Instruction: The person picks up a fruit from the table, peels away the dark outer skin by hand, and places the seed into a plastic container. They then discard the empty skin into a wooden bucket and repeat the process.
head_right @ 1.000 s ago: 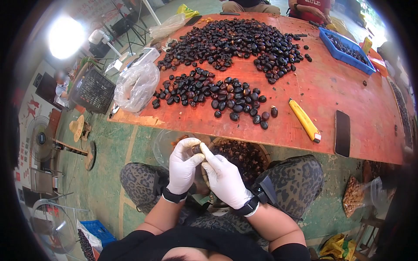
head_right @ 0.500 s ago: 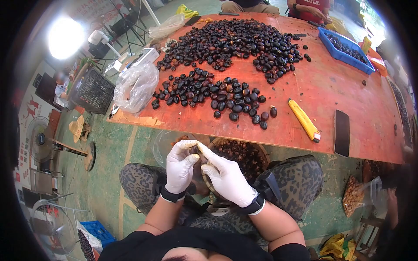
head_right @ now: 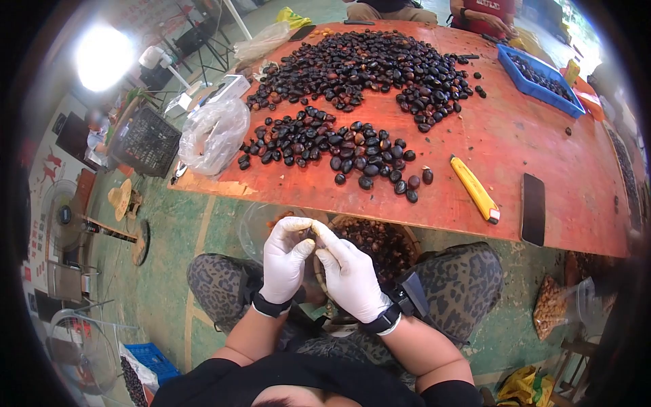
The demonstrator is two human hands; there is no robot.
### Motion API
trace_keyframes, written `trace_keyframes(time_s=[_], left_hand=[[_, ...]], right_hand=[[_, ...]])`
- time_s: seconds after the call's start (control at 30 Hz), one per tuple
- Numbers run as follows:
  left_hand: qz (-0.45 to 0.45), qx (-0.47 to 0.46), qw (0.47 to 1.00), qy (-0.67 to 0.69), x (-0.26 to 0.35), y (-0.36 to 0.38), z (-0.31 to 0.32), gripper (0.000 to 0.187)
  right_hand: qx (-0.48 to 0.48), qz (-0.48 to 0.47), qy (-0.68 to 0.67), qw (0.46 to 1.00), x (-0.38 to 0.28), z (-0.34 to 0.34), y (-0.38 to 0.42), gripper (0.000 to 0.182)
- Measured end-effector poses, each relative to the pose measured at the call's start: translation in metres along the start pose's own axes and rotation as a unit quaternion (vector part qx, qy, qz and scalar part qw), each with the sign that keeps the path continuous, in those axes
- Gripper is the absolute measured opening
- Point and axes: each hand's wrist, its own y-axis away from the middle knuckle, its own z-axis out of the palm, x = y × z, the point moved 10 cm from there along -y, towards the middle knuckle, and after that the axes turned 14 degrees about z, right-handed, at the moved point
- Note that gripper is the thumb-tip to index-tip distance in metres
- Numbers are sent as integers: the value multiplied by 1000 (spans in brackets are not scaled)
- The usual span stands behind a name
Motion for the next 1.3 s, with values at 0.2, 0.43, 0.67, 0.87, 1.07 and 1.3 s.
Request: trace_keyframes(time_s=[0.2, 0.43, 0.67, 0.87, 1.07, 1.3], left_hand=[[-40, -86, 994, -58, 10, -9, 2, 27], [-194, -71, 968, 141, -12, -2, -12, 29], [-223, 33, 921, 317, -39, 17, -12, 37], [-186, -2, 963, 193, -32, 12, -8, 38], [-199, -26, 967, 155, -26, 13, -5, 38], [-209, -111, 969, 76, -16, 8, -5, 42]], right_hand=[[-14, -8, -20, 1000, 7, 2, -1, 46], [-161, 238, -262, 921, 41, 27, 0, 42], [-168, 246, -204, 932, 43, 30, 2, 50], [-14, -11, 171, 985, 1, 7, 4, 56], [-29, -36, 226, 973, -2, 8, 3, 53], [-60, -42, 198, 977, -7, 5, 0, 51]])
